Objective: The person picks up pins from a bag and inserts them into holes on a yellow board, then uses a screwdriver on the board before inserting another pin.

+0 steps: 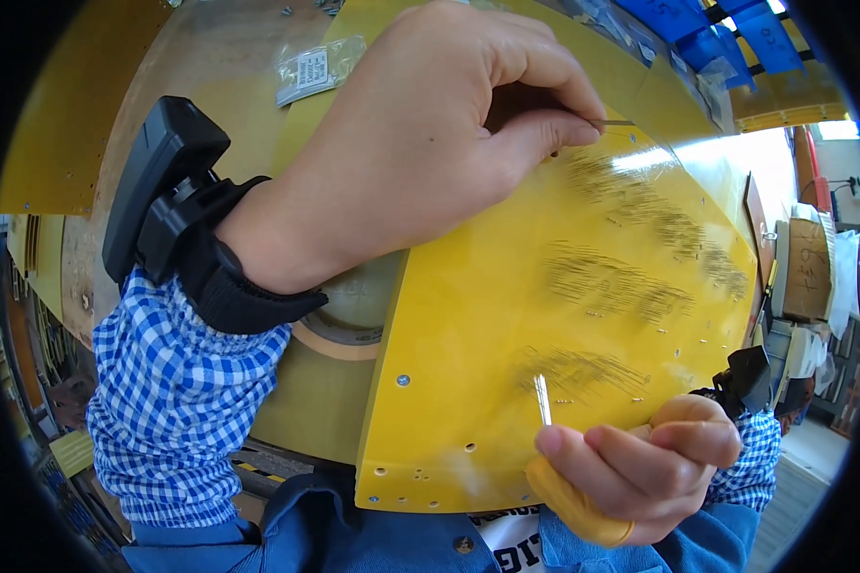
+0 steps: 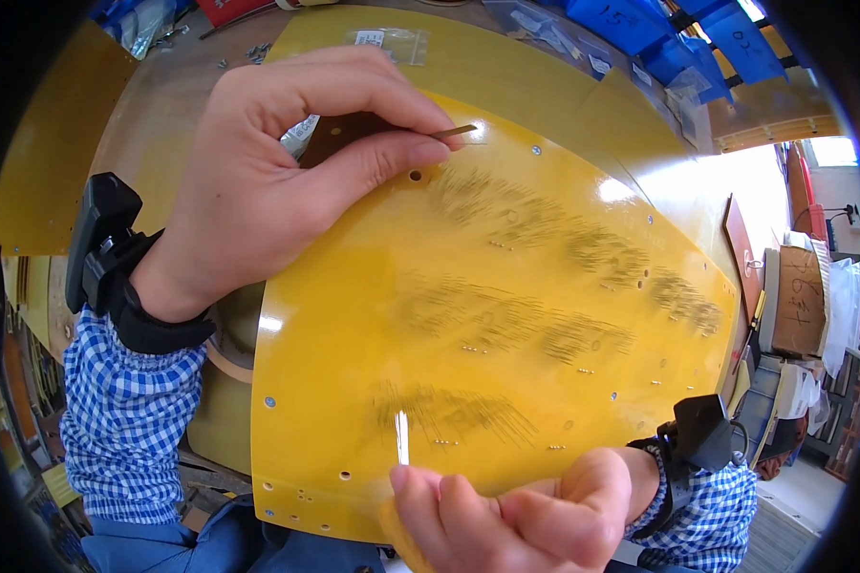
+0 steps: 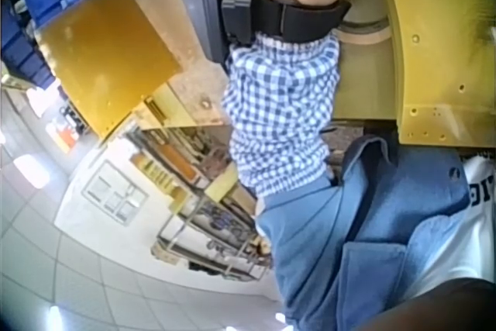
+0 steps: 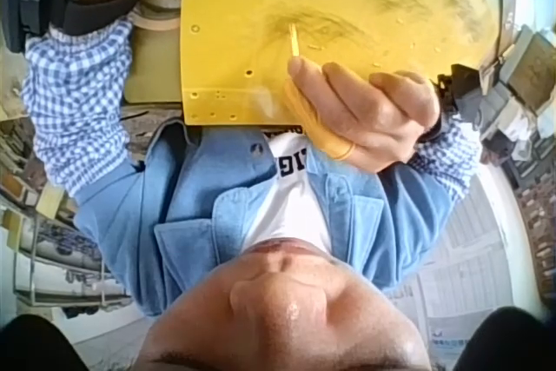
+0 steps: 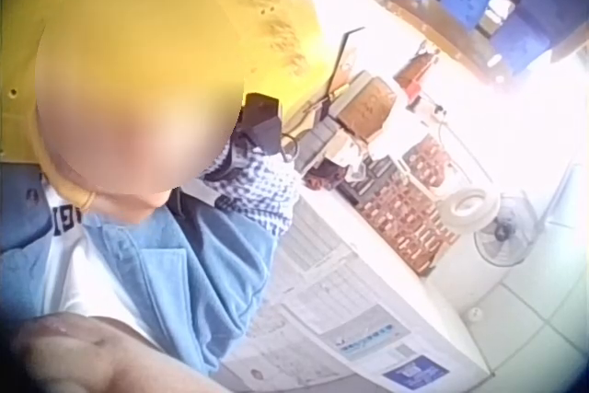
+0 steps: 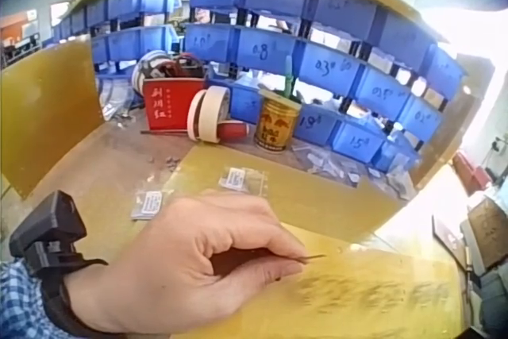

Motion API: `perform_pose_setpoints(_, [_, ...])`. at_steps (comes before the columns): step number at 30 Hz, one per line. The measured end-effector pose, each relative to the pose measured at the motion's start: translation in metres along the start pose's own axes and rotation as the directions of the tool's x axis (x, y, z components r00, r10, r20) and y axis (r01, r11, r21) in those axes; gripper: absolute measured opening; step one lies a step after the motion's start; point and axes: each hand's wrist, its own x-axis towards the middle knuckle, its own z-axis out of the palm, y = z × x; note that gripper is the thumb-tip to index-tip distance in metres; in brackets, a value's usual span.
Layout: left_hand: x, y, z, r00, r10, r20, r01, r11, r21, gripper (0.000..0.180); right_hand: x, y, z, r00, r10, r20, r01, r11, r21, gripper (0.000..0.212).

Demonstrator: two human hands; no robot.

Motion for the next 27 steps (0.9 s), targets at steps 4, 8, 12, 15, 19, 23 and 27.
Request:
perform_pose_setpoints(4, [0.001, 0.001, 0.002, 1.0, -0.022, 0.007, 0.023, 1.0, -0.01, 0.009, 0.008, 0.006, -0.014, 0.99, 0.106, 0.091, -0.119, 0.982, 0.147, 0.01])
perform_pose_setpoints(8, [0.001, 0.012, -0.006, 0.994, -0.088, 0.062, 0.086, 0.996, 0.032, 0.009, 0.008, 0.013, -0.013, 0.965, 0.221, 0.144, -0.262, 0.872, 0.414, 0.01])
perform_pose_setpoints(12, [0.002, 0.005, 0.0, 0.999, -0.041, 0.023, 0.041, 0.999, -0.02, 0.009, 0.004, 0.005, -0.016, 0.977, 0.17, 0.128, -0.201, 0.934, 0.295, 0.008])
perform_pose_setpoints(15, [0.003, 0.009, -0.003, 0.998, -0.054, 0.021, 0.054, 0.998, -0.031, 0.01, -0.003, 0.006, -0.01, 0.997, -0.004, 0.08, -0.007, 0.991, 0.135, 0.005])
perform_pose_setpoints(19, [0.005, 0.013, -0.005, 0.995, -0.08, 0.057, 0.079, 0.997, 0.02, 0.01, 0.001, 0.005, -0.007, 0.999, 0.015, 0.042, -0.018, 0.997, 0.077, 0.01])
perform_pose_setpoints(23, [0.0, 0.003, -0.001, 0.998, -0.056, -0.001, 0.056, 0.998, 0.012, 0.01, 0.003, 0.007, -0.008, 0.998, 0.012, 0.057, -0.015, 0.998, 0.063, 0.013])
perform_pose_setpoints(27, [0.003, 0.008, -0.002, 0.998, -0.057, 0.027, 0.057, 0.998, -0.008, 0.009, 0.008, 0.01, -0.016, 0.984, 0.034, 0.173, -0.06, 0.987, 0.151, 0.013])
